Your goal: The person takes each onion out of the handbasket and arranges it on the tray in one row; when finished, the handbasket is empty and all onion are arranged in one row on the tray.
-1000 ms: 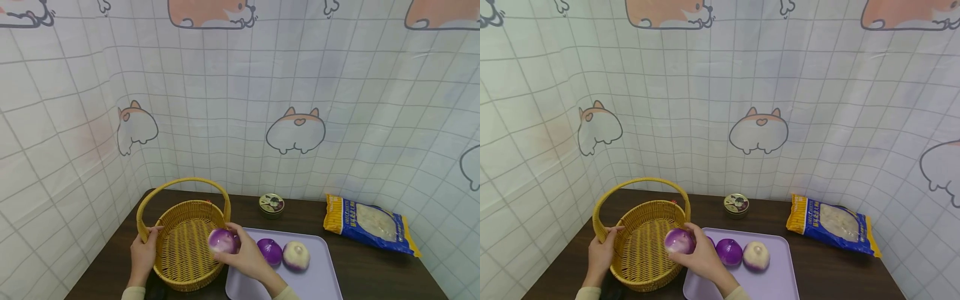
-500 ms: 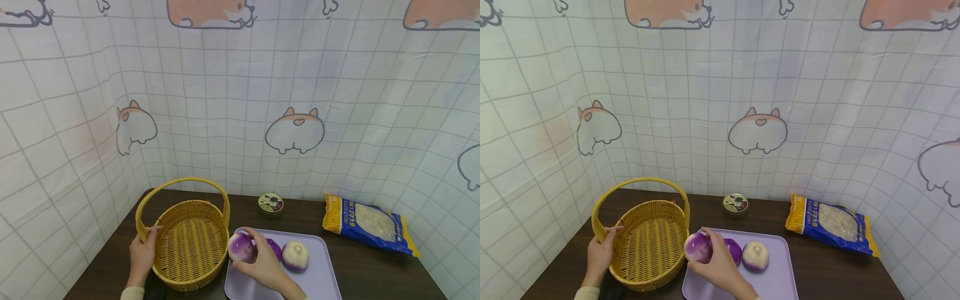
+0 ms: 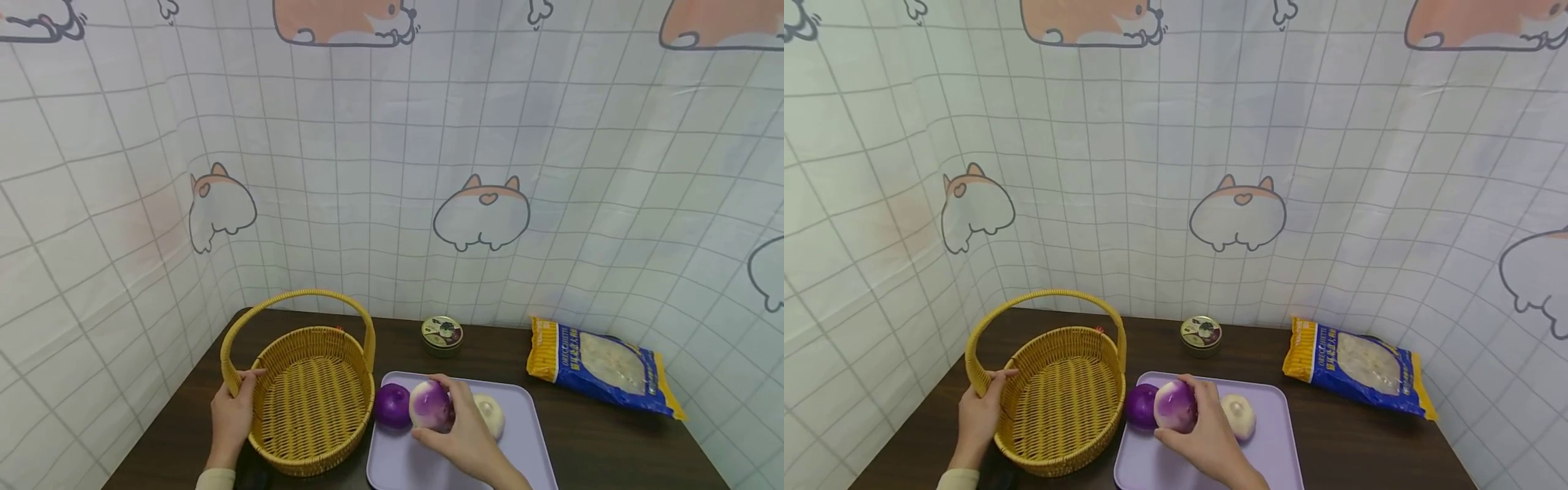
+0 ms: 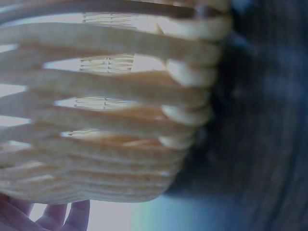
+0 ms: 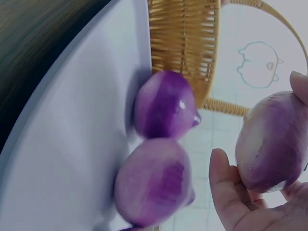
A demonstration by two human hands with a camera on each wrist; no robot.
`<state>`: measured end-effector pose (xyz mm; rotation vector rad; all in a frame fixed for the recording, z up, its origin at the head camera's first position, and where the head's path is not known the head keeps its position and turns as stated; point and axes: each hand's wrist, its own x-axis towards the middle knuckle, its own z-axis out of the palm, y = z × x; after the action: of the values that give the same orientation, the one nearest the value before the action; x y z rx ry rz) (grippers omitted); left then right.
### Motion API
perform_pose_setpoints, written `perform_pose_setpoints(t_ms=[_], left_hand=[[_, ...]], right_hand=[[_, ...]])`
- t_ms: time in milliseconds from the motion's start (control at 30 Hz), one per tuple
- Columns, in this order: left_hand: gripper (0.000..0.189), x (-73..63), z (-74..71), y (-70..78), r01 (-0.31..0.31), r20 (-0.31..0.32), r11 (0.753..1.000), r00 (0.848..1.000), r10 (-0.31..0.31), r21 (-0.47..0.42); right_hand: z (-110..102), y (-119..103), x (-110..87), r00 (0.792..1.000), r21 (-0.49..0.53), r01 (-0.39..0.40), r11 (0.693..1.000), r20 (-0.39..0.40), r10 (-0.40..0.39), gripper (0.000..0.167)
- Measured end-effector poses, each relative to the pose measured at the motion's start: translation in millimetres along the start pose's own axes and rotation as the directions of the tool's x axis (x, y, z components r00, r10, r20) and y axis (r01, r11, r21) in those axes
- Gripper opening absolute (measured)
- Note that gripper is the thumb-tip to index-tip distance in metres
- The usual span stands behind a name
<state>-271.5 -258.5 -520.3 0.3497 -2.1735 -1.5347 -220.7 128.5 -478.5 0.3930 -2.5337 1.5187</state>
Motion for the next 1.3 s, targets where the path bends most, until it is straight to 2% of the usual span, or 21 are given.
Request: perform_pose_setpoints(t_ms=[300, 633, 867, 1100, 1300], left_hand=[[0.043, -0.7, 0.8, 1.1, 0.006, -0.003, 1.0, 1.0, -0.006, 0.006], [0.044, -0.7, -0.8, 1.3, 0.016, 0.017, 1.0, 1.0, -0.016, -0.014], [0.043, -0.7, -0.7, 1.0, 0.011, 0.017, 1.0, 1.0, -0.011, -0.003], [0.043, -0.1, -0.3, 0.1, 0.009, 0.02, 1.0, 1.0, -0.009, -0.013], [0.042, -1.1, -0.4, 1.5, 0.013, 0.012, 1.0, 1.0, -0.013, -0.013]], right_hand=[[-12, 12, -5.2, 0.999, 0.039, 0.0, 0.999, -0.045, 0.002, 0.085], [-30, 15, -9.7, 0.99, 0.126, -0.121, 0.985, -0.056, 0.128, 0.085], [-49, 19, -8.6, 0.986, 0.026, -0.119, 0.993, -0.115, 0.121, 0.083], [-67, 30, -10.6, 0.983, 0.012, -0.107, 0.994, -0.149, 0.107, 0.084], [-79, 43, -12.3, 0.973, -0.038, -0.081, 0.996, -0.219, 0.071, 0.079]])
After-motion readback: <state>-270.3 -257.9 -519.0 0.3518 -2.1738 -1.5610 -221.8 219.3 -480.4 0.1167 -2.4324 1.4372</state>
